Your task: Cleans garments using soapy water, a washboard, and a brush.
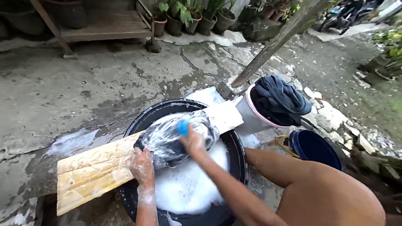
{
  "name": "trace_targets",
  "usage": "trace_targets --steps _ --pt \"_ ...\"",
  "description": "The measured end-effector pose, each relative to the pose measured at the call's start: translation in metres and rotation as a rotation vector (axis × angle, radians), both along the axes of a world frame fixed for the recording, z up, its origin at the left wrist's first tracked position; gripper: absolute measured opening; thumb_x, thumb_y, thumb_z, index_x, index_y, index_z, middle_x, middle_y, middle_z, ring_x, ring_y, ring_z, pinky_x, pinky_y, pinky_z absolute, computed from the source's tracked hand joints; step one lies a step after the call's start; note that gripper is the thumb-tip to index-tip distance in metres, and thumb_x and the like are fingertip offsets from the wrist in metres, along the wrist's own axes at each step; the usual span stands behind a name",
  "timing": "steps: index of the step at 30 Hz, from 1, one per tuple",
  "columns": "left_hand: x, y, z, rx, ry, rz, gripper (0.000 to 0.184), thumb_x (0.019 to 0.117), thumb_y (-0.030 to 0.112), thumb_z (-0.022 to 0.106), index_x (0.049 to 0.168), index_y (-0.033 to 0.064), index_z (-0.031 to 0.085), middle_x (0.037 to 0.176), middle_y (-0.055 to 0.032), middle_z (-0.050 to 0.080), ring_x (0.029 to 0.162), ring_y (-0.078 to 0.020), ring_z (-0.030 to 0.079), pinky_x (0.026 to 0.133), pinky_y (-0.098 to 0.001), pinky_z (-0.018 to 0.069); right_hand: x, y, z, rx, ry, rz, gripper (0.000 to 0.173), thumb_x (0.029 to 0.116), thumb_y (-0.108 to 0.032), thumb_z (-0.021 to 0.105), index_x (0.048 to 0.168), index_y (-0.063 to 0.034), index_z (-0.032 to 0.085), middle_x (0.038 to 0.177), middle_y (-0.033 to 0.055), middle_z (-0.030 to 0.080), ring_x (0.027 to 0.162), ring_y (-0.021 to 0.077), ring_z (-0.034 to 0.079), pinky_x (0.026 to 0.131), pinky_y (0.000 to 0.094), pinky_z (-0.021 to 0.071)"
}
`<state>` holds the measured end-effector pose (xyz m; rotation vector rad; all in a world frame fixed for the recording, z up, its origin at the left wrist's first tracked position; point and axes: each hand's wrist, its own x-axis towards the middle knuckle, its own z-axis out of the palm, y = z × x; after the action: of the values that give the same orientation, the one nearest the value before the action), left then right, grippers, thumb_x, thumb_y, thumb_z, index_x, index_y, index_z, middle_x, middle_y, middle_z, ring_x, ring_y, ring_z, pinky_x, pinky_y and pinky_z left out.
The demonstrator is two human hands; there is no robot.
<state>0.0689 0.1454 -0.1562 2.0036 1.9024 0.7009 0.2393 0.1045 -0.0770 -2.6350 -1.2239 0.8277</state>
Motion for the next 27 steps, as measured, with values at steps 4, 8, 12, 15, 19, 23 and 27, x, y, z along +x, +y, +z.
trace_targets --steps 4,8,12,15,19,23,27 --pt "-0.006 0.0 -0.005 0.061 -0.008 -0.015 0.044 0.1054 0.022 0.053 0.123 -0.0173 0.062 0.104 -0.0366 0.069 0.101 -0.0537 0.068 0.096 -0.0647 0.0468 -0.052 0.0 0.007 -0.02 0.191 0.297 0.066 0.1026 -0.04 0.057 0.16 -0.014 0.035 0.114 0.0255 0.071 0.107 0.045 0.069 0.092 0.0629 0.0511" --pt "-0.004 0.001 -0.008 0.102 0.004 0.001 0.045 0.1051 0.023 0.054 0.121 -0.0178 0.063 0.1 -0.0364 0.069 0.098 -0.053 0.068 0.094 -0.0636 0.0479 0.084 0.006 -0.007 0.102 0.017 -0.056 0.064 0.0985 -0.045 0.065 0.15 -0.0118 0.048 0.121 0.0262 0.069 0.114 0.0469 0.065 0.095 0.0671 0.0485" --pt "0.0 -0.003 -0.003 0.068 0.04 0.007 0.046 0.1057 0.024 0.053 0.124 -0.0176 0.061 0.102 -0.0363 0.069 0.1 -0.0528 0.068 0.096 -0.0634 0.0474 0.052 0.014 0.0 0.075 0.021 -0.122 0.067 0.1015 -0.037 0.06 0.157 -0.0083 0.035 0.124 0.0264 0.067 0.115 0.045 0.065 0.097 0.0623 0.0505" --pt "-0.003 -0.001 -0.004 0.078 0.032 -0.007 0.041 0.1054 0.017 0.053 0.125 -0.0172 0.061 0.103 -0.0369 0.069 0.101 -0.0535 0.067 0.097 -0.0643 0.0469 -0.056 0.003 0.006 0.046 0.211 0.255 0.061 0.1044 -0.032 0.054 0.159 -0.012 0.035 0.113 0.0274 0.07 0.106 0.0465 0.068 0.092 0.0631 0.0516" --pt "-0.008 -0.003 0.005 0.013 0.077 -0.029 0.045 0.1067 0.021 0.052 0.131 -0.0167 0.058 0.113 -0.0385 0.067 0.108 -0.0551 0.065 0.099 -0.0654 0.0455 -0.01 -0.026 0.008 0.04 0.212 0.165 0.067 0.1019 -0.038 0.058 0.161 -0.016 0.034 0.119 0.0271 0.07 0.111 0.0468 0.067 0.095 0.0645 0.0491" --pt "0.001 -0.006 0.041 -0.284 -0.092 0.01 0.053 0.1098 0.028 0.047 0.147 -0.01 0.045 0.133 -0.0357 0.059 0.128 -0.0494 0.056 0.111 -0.0612 0.0391 0.122 -0.075 -0.003 0.162 0.02 -0.36 0.062 0.1006 -0.037 0.061 0.154 -0.0099 0.043 0.122 0.0279 0.068 0.115 0.0478 0.065 0.096 0.0651 0.0486" --pt "0.019 -0.032 0.051 -0.458 -0.948 -0.098 0.043 0.1105 0.022 0.039 0.141 -0.0074 0.043 0.13 -0.0217 0.059 0.117 -0.0233 0.061 0.1 -0.0399 0.052 0.143 -0.121 -0.049 0.467 0.328 -0.726 0.036 0.096 -0.019 0.068 0.122 0.0062 0.065 0.105 0.0234 0.071 0.092 0.0347 0.069 0.087 0.0545 0.0535"
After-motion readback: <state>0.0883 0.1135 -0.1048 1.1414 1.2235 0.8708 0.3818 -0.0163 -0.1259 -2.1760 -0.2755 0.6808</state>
